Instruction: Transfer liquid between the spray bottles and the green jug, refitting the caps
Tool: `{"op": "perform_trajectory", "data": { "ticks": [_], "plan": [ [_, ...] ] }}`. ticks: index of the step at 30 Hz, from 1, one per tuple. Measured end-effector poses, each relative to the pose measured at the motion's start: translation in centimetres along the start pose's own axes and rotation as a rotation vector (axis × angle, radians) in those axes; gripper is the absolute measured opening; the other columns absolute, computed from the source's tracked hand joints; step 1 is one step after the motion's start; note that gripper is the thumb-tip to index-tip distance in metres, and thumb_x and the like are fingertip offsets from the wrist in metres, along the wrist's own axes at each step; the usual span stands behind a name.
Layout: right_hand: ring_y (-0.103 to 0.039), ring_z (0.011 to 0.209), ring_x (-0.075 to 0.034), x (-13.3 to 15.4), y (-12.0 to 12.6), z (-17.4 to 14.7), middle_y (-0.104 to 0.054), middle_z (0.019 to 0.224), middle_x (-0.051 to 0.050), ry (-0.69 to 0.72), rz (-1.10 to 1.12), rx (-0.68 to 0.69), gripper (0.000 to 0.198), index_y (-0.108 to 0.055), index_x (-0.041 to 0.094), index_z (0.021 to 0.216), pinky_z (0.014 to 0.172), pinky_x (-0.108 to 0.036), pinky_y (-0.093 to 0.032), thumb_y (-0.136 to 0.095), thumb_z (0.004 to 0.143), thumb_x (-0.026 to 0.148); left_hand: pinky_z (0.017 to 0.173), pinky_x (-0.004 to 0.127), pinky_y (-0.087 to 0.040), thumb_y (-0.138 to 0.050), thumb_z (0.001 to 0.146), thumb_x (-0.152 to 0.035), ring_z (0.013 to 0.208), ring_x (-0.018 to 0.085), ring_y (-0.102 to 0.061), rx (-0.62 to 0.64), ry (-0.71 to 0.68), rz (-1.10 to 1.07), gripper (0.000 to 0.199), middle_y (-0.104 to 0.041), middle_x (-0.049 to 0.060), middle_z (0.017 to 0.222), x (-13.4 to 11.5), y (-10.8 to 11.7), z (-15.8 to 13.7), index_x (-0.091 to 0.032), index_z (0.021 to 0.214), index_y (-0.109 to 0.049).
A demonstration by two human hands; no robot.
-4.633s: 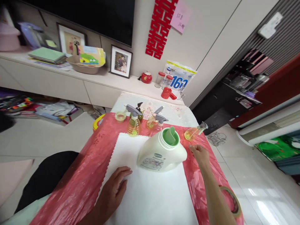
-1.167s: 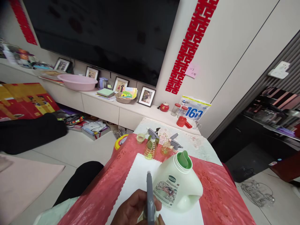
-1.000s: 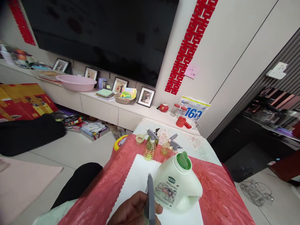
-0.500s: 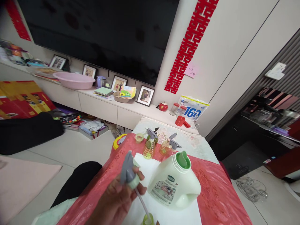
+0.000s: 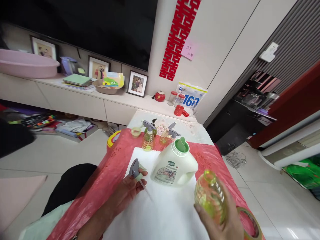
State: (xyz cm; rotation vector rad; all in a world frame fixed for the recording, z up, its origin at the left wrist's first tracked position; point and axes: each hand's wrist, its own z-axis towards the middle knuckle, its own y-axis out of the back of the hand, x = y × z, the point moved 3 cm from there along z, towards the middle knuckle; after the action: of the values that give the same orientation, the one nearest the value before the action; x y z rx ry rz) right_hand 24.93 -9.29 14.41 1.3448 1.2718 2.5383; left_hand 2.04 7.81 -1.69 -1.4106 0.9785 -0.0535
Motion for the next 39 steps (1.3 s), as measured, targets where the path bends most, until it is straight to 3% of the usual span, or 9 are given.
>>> {"op": "perform_trajectory", "data": {
  "ticks": [2,5,9,14,25,39],
  "plan": [
    [-0.061,0.117,-0.032,1.3,1.4,2.7,-0.055,0.139,-0.006,0.129,-0.104,-0.019,0.094,-0.046,0.028,0.151,0.097,-0.042,-0.054,-0.067,0.077,0.081,0.082,0.029,-0.052,-0.092,0.069,-0.038,0.088,0.016,-0.069,0.027,0.018,0.022,0.043,-0.07,0.004,0.114,0.4,0.5,0.0,-0.024,0.105,-0.075],
    [-0.067,0.099,-0.026,3.1,2.5,6.1,-0.059,0.132,-0.009,0.466,-0.28,-0.069,0.087,-0.048,0.022,0.149,0.078,-0.034,-0.056,-0.066,0.084,0.076,0.085,0.03,-0.051,-0.092,0.07,-0.037,0.091,0.017,-0.07,0.07,0.03,0.026,0.04,-0.071,0.003,0.112,0.4,0.7,0.0,-0.024,0.104,-0.075],
    [-0.059,0.117,-0.029,5.0,2.5,8.7,-0.055,0.136,-0.011,0.762,-0.451,-0.122,0.073,-0.045,0.017,0.15,0.093,-0.04,-0.052,-0.055,0.097,0.067,0.088,0.031,-0.051,-0.091,0.072,-0.036,0.091,0.017,-0.071,0.104,0.047,0.015,0.038,-0.072,0.002,0.108,0.5,0.7,0.2,-0.025,0.104,-0.075],
    [-0.056,0.117,-0.028,6.7,1.8,10.1,-0.055,0.133,-0.014,0.96,-0.556,-0.1,0.065,-0.043,0.014,0.149,0.097,-0.039,-0.049,-0.049,0.103,0.059,0.09,0.032,-0.051,-0.091,0.072,-0.036,0.093,0.018,-0.071,0.122,0.048,0.008,0.038,-0.073,0.003,0.109,0.8,1.1,0.3,-0.024,0.105,-0.075],
    [-0.055,0.11,-0.03,8.1,1.3,12.0,-0.055,0.13,-0.016,1.137,-0.719,-0.07,0.056,-0.044,0.011,0.145,0.087,-0.04,-0.045,-0.045,0.102,0.048,0.09,0.031,-0.05,-0.089,0.074,-0.033,0.094,0.018,-0.07,0.121,0.057,0.001,0.034,-0.073,0.002,0.11,0.9,1.2,0.3,-0.026,0.105,-0.075],
    [-0.054,0.112,-0.031,9.9,1.7,12.2,-0.055,0.132,-0.014,1.188,-0.917,-0.07,0.046,-0.048,0.012,0.138,0.085,-0.042,-0.043,-0.045,0.102,0.039,0.09,0.034,-0.05,-0.088,0.076,-0.032,0.093,0.019,-0.069,0.118,0.053,0.005,0.033,-0.073,0.004,0.11,1.0,1.1,0.4,-0.024,0.106,-0.075]
  ]
}}
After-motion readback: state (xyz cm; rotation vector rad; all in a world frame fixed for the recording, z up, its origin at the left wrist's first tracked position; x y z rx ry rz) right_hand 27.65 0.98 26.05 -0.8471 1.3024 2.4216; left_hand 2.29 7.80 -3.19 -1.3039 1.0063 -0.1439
